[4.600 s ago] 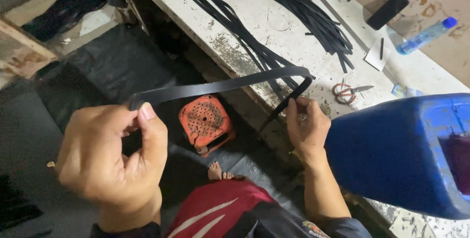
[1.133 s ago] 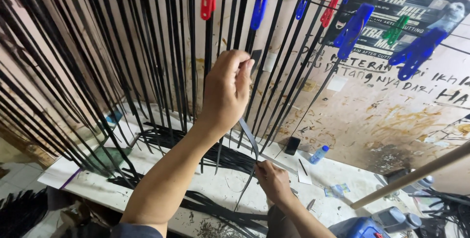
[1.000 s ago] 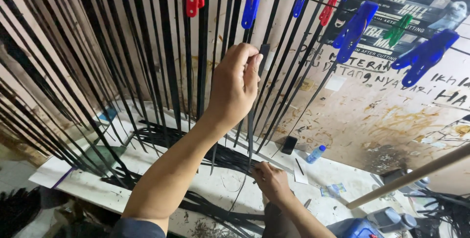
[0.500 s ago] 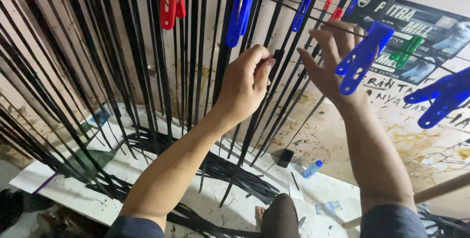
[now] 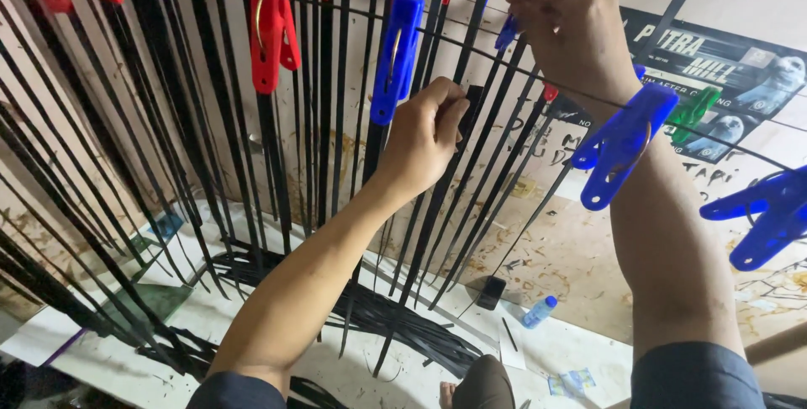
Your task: The person repeatedly dips thin black rubber strips into a black viscous substance in a small container, then hangs them on a wall-mounted rack to dry. The person also stirs the substance and adds liquid from a metal cup.
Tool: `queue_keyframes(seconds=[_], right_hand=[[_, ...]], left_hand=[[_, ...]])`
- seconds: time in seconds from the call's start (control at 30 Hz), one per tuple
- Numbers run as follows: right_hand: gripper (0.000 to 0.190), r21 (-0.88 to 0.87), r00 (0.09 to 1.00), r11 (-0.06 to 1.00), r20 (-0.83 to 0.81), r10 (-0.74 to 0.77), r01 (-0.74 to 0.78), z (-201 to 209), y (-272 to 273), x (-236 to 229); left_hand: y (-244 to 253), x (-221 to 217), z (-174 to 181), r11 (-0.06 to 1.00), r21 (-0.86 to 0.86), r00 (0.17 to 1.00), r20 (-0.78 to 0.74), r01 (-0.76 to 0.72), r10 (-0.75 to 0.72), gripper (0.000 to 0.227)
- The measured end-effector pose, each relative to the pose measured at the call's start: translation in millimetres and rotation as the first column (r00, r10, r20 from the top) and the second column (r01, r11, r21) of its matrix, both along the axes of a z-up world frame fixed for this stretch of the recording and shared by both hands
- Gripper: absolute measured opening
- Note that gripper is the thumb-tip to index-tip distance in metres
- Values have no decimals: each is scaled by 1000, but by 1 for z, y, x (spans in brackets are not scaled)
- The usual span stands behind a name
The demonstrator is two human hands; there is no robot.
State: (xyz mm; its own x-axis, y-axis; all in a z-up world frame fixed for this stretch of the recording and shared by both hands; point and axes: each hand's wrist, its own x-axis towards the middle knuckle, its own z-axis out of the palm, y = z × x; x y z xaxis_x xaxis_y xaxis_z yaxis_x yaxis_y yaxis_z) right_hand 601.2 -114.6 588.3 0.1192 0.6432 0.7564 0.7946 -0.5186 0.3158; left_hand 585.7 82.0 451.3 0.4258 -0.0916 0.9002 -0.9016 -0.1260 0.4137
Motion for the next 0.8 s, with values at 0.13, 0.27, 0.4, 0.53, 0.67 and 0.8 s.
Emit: queue_keyframes(seconds=[0.13,0.27,0.4,0.53,0.67,0.8], right_hand=[[12,3,1000,1000,-3,-23,23,4,3,-2],[26,-36,991,998,-121,-58,54,8,5,-9],[31,22,960,995,-264,-89,98,10,13,-11],[16,195,883,978,-469,30,71,13,21,-11],[10,188,925,981,-377,37,37,14,23,-5],[11,139,957,990,-291,17,25,13,27,-2]], left_hand=[[-2,11,1,1000,-2,997,-68,22,-22,8],[-4,21,1,1000,-9,999,-50,-12,12,11],[-6,20,9,998,3,990,-126,-65,65,17],[-9,23,15,998,-38,971,-235,-49,39,15],[-11,26,17,995,-33,980,-182,-89,81,12],[-11,20,22,993,-38,978,-183,-110,101,14]])
